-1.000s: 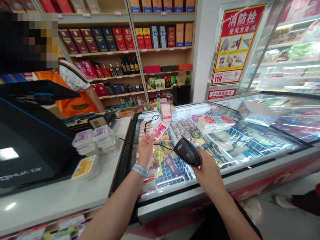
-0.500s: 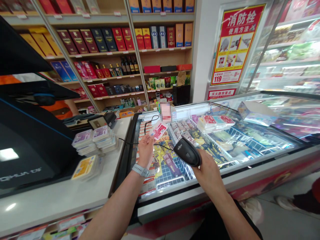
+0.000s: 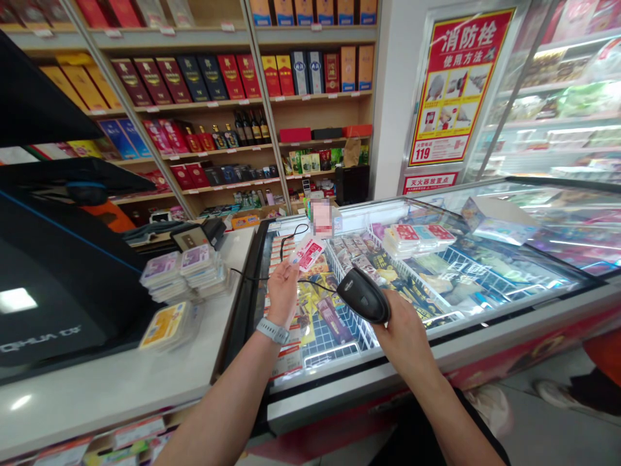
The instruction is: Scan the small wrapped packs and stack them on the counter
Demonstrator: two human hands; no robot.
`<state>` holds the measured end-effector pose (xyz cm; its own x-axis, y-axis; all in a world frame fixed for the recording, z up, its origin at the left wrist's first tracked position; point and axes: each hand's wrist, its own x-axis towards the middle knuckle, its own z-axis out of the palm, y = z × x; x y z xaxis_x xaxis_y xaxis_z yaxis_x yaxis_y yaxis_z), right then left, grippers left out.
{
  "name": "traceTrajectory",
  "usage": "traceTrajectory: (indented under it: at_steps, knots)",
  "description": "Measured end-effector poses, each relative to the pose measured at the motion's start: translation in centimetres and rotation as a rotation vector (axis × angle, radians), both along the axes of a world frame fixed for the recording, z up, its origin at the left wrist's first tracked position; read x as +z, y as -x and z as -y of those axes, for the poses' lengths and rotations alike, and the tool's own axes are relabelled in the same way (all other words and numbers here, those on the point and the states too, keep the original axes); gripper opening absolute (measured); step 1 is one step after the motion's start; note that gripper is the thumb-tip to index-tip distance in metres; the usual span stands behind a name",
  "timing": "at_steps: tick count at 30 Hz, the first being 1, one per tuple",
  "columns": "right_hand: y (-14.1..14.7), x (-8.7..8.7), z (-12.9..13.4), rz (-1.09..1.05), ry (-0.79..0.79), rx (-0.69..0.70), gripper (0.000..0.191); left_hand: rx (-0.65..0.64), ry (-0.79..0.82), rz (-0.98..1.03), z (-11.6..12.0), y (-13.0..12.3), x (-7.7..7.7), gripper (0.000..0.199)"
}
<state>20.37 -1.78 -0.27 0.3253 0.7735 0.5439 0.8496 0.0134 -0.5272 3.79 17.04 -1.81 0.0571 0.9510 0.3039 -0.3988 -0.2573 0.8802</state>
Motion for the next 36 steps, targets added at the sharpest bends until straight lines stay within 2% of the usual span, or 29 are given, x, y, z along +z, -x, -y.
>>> traceTrajectory:
  at_steps: [10,15,23,29,33,36]
  knots:
    - [-0.1,-0.3,0.2,0.006,-0.047,0.025,0.030,-0.009,0.014,0.014,0.1,-0.2,0.0,0.034]
    - [-0.2,-0.6,0.5,-0.016,-0.073,0.003,0.034,-0.043,0.058,-0.009,0.5,-0.3,-0.1,0.034]
    - [-0.4,-0.2,1.1,-0.113,-0.127,-0.030,0.036,-0.151,0.154,-0.095,1.6,-1.1,-0.2,0.046]
    - [-0.5,0.2,1.8,-0.155,-0.188,-0.037,0.034,-0.188,0.197,-0.142,1.7,-3.3,0.6,0.031]
    - [-0.7,0.1,2.1,-0.196,-0.190,-0.062,0.035,-0.260,0.102,-0.267,0.9,-5.9,1.4,0.029]
    - [-0.9,-0.1,2.4,-0.218,-0.202,-0.060,0.036,-0.244,0.021,-0.300,-0.3,-8.5,1.9,0.031]
